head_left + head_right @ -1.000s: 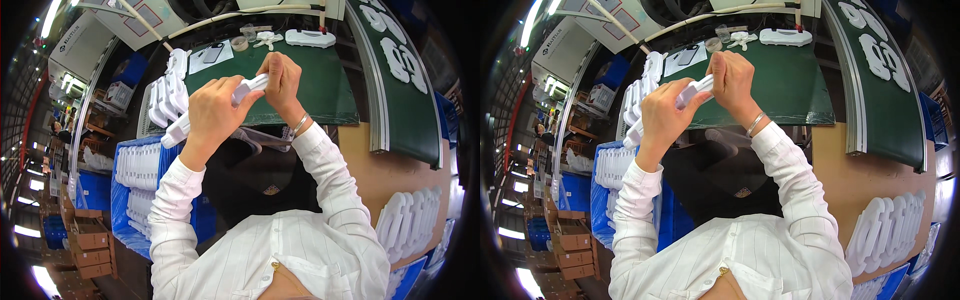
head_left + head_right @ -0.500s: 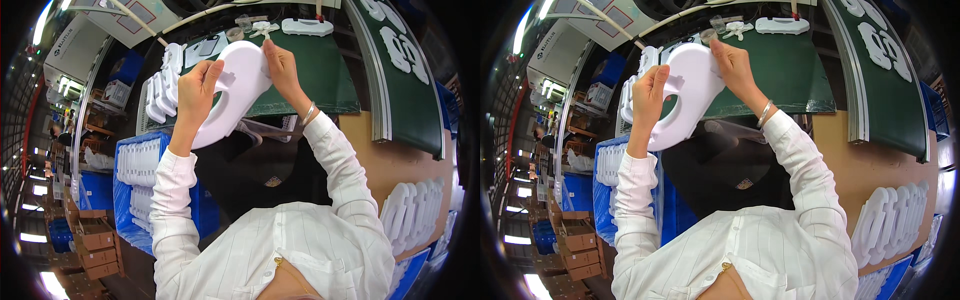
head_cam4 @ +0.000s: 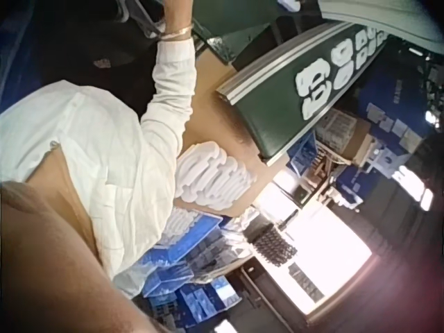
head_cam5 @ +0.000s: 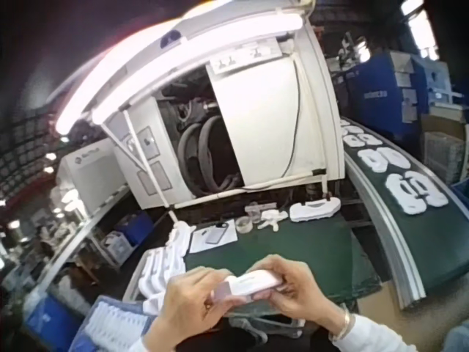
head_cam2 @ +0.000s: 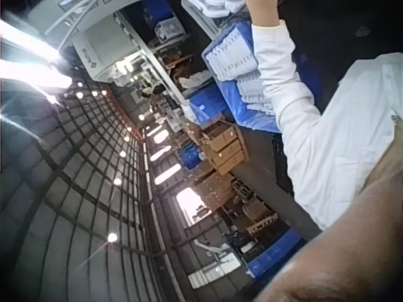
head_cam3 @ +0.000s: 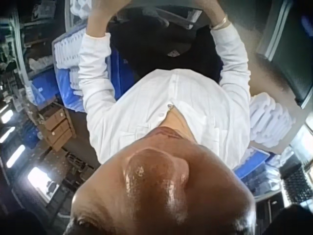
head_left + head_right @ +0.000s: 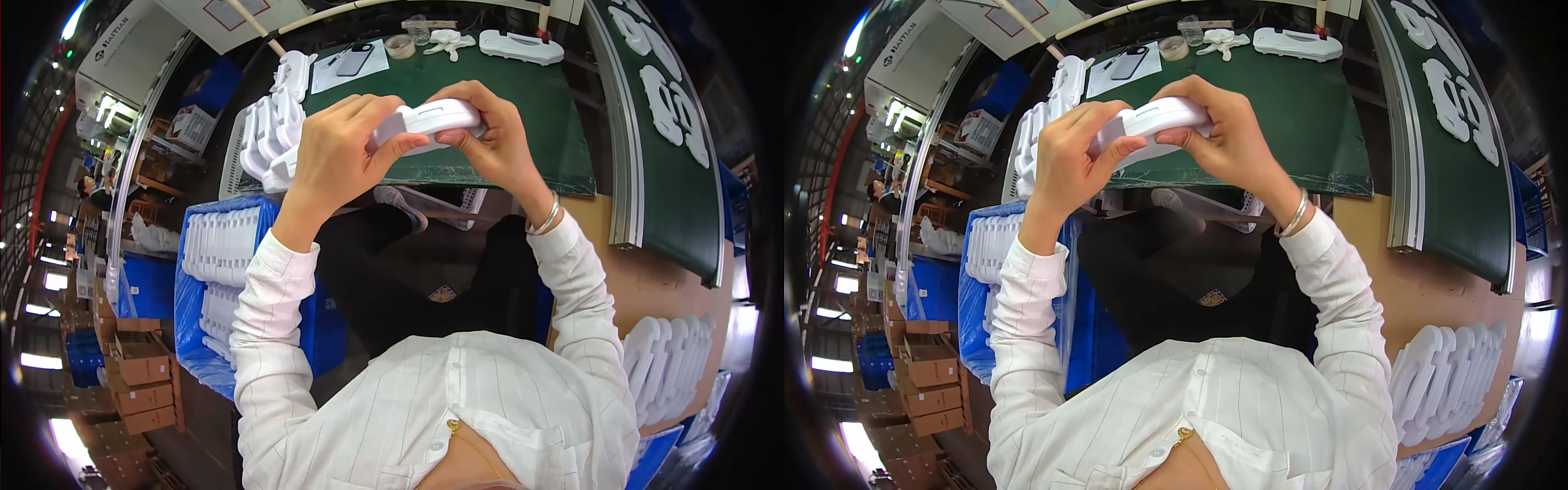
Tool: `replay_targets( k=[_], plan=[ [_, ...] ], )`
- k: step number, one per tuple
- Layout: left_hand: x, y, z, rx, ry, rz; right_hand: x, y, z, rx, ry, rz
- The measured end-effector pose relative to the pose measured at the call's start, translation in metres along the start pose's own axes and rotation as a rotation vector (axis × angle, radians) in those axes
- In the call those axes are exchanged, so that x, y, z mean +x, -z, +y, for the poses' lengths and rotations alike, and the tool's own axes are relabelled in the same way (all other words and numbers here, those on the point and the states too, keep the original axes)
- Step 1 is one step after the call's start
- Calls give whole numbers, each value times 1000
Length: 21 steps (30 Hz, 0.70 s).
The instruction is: Inspect white plastic components and stack them neatly on a workstation.
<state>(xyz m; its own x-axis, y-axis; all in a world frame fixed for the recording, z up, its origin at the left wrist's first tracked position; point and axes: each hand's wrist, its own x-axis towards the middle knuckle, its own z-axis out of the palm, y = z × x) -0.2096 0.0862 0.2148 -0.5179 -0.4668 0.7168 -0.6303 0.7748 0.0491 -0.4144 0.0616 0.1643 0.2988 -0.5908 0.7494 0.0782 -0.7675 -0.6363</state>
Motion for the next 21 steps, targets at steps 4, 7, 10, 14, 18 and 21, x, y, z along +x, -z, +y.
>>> replay_targets(
  k=[4,7,10,14,18,21],
  plan=[
    [2,3,1,36,26,-61,-11,-13,4,17,-35,88],
    [0,10,-9,99,-31,-76,-14,-26,3,9,-25,158],
    [-24,6,-15,-180,314,601,-22,-32,0,-164,108,341],
    [-31,-17,14,-1223,882,671,-39,-45,4,-381,357,278],
    [-33,-28,12,-1188,881,662,-52,-65,1,-492,424,23],
    [-44,-33,6,-1189,804,634,-57,-61,6,-374,170,150]
  ],
)
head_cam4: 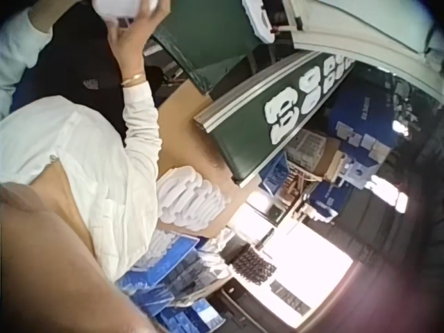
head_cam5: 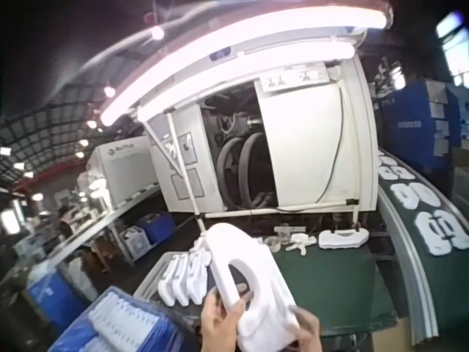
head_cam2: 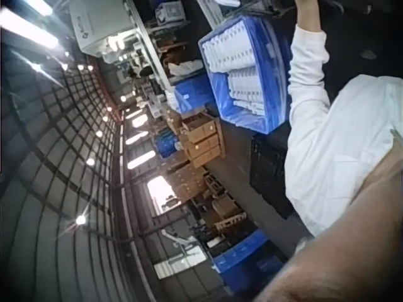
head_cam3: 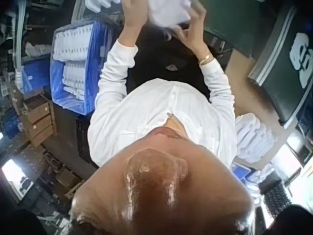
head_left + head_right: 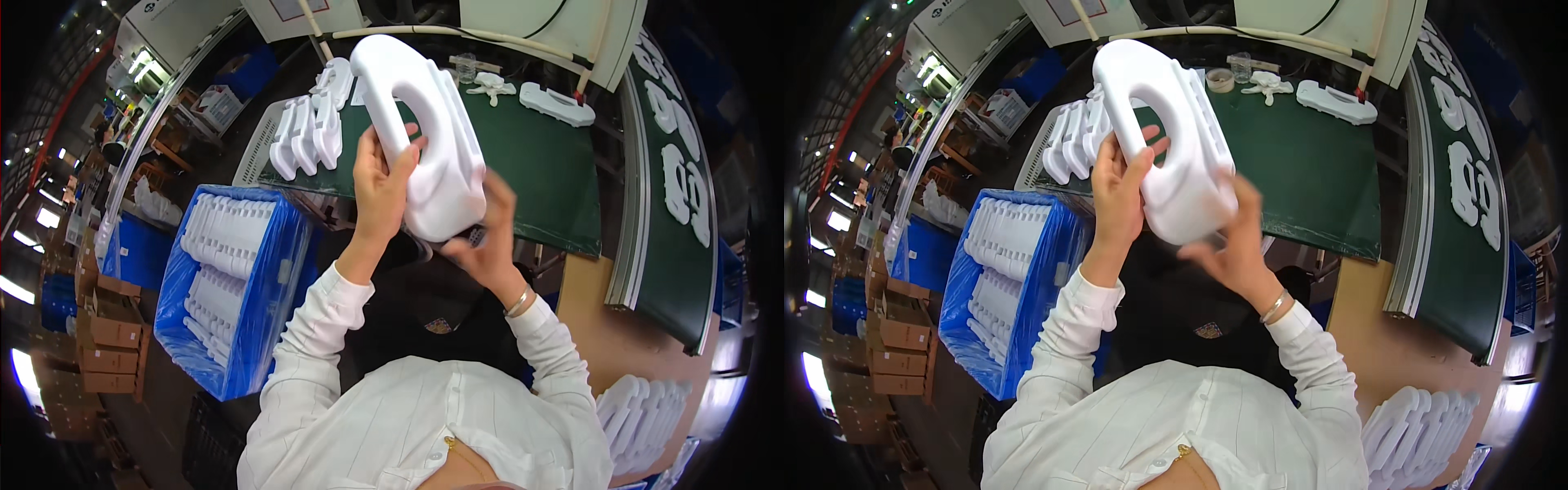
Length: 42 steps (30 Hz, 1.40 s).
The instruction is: Inspect white plastic components and stack them neatly on a workstation.
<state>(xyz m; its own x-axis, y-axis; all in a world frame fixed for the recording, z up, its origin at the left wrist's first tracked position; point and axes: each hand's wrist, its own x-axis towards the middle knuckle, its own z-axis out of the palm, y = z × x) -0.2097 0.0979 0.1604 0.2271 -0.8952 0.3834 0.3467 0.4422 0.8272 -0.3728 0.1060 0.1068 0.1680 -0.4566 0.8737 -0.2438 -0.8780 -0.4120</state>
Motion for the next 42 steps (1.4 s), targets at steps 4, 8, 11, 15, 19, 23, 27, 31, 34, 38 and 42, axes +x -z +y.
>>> replay_targets(
  k=[4,8,11,15,19,23,27,31,34,38,42],
  plan=[
    [-9,3,3,37,8,-131,19,-8,25,351,-693,74],
    [-9,-2,-4,26,-63,-183,9,-18,45,417,-801,64],
    [-28,6,-17,84,-92,-52,9,-40,53,451,-844,161],
    [-56,27,-52,576,-99,226,-2,-85,70,550,-1062,137],
    [-13,78,-84,515,-120,283,-6,-101,93,385,-1038,-45],
    [72,142,-125,1145,-323,243,-39,-74,111,481,-947,-140],
    [128,313,-164,1415,-307,17,-73,-78,90,620,-1155,-329],
    [143,290,-191,1505,-55,224,-82,4,86,430,-1149,-241],
    [142,247,-183,1511,-210,181,-92,55,78,358,-1163,-176],
    [124,216,-158,1807,-277,68,-90,93,66,276,-1148,-152],
    [122,219,-151,1834,-225,68,-87,122,66,215,-1134,-161]
  ],
)
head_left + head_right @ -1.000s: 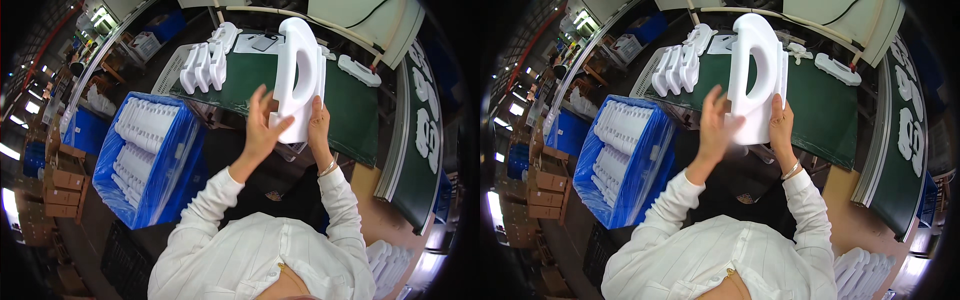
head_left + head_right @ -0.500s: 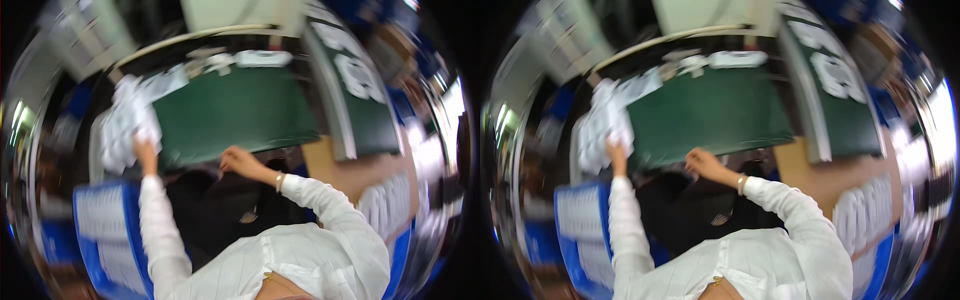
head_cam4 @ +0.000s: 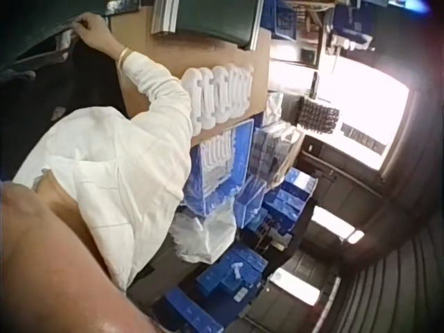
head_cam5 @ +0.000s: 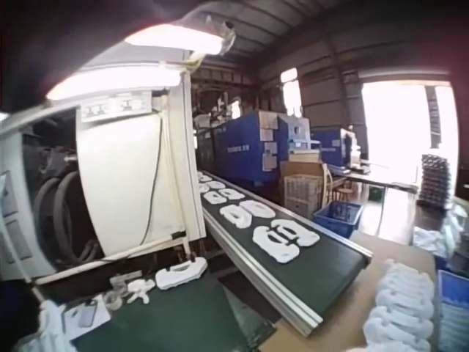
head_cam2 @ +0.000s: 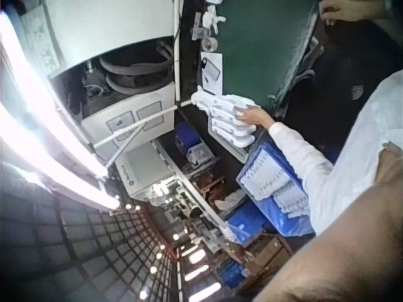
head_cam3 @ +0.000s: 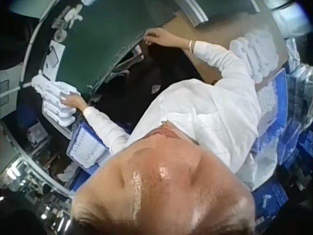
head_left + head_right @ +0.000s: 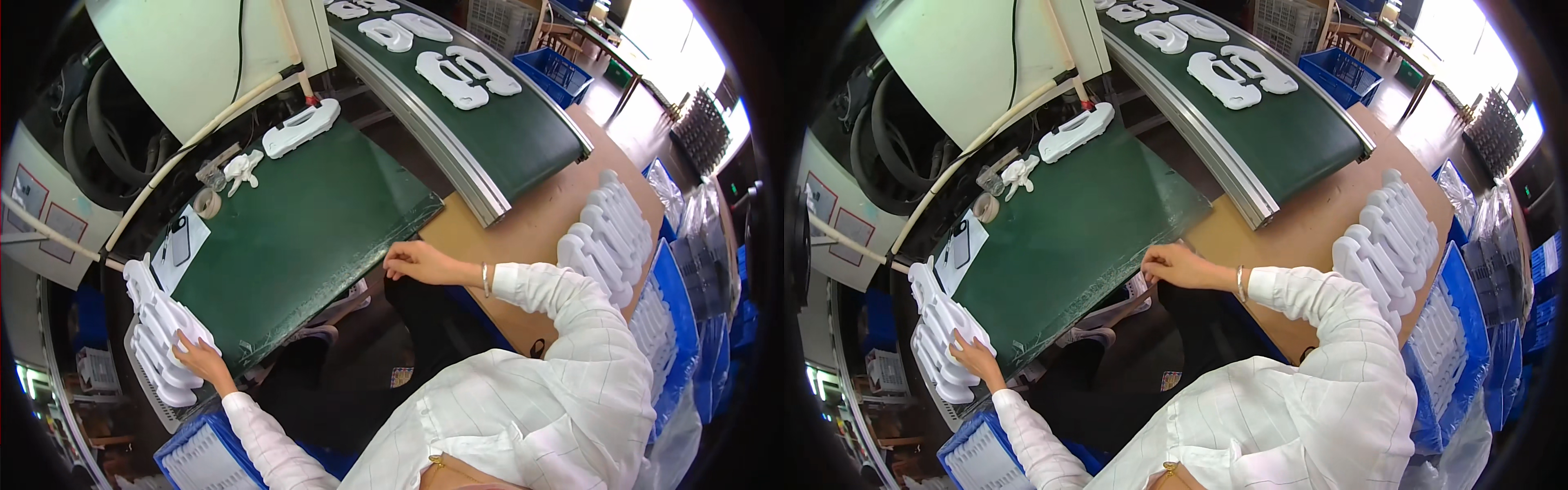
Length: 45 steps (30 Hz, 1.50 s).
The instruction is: Inspect white plastic components and stack them neatly on a workstation.
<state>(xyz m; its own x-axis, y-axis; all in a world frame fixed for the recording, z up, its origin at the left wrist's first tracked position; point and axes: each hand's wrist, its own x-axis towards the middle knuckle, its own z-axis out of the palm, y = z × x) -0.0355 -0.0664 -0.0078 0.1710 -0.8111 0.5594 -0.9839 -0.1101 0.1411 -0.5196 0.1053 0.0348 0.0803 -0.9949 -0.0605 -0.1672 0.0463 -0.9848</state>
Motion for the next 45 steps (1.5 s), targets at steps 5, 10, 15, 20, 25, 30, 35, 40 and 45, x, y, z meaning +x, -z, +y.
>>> replay_targets(
  k=[5,10,15,20,25,30,35,40,45],
  plan=[
    [-3,3,-2,168,-82,37,-2,56,-1,-104,-20,138],
    [-13,26,7,236,-59,14,8,130,-1,-131,113,338],
    [-24,19,55,197,-206,72,-15,141,0,-153,91,287],
    [-40,14,82,-23,-439,53,-44,76,0,-392,171,12],
    [-75,16,164,-311,-745,-140,-113,12,25,-451,-76,-143],
    [-94,-6,235,-583,-869,-393,-189,-23,87,-424,-285,123],
    [-89,-31,244,-676,-1003,-563,-220,-63,123,-118,-870,575],
    [-89,-47,272,-609,-1180,-691,-280,-215,226,-197,-1145,568],
    [-78,-49,288,-561,-1342,-729,-273,-298,246,-550,-1628,1315]
  ],
)
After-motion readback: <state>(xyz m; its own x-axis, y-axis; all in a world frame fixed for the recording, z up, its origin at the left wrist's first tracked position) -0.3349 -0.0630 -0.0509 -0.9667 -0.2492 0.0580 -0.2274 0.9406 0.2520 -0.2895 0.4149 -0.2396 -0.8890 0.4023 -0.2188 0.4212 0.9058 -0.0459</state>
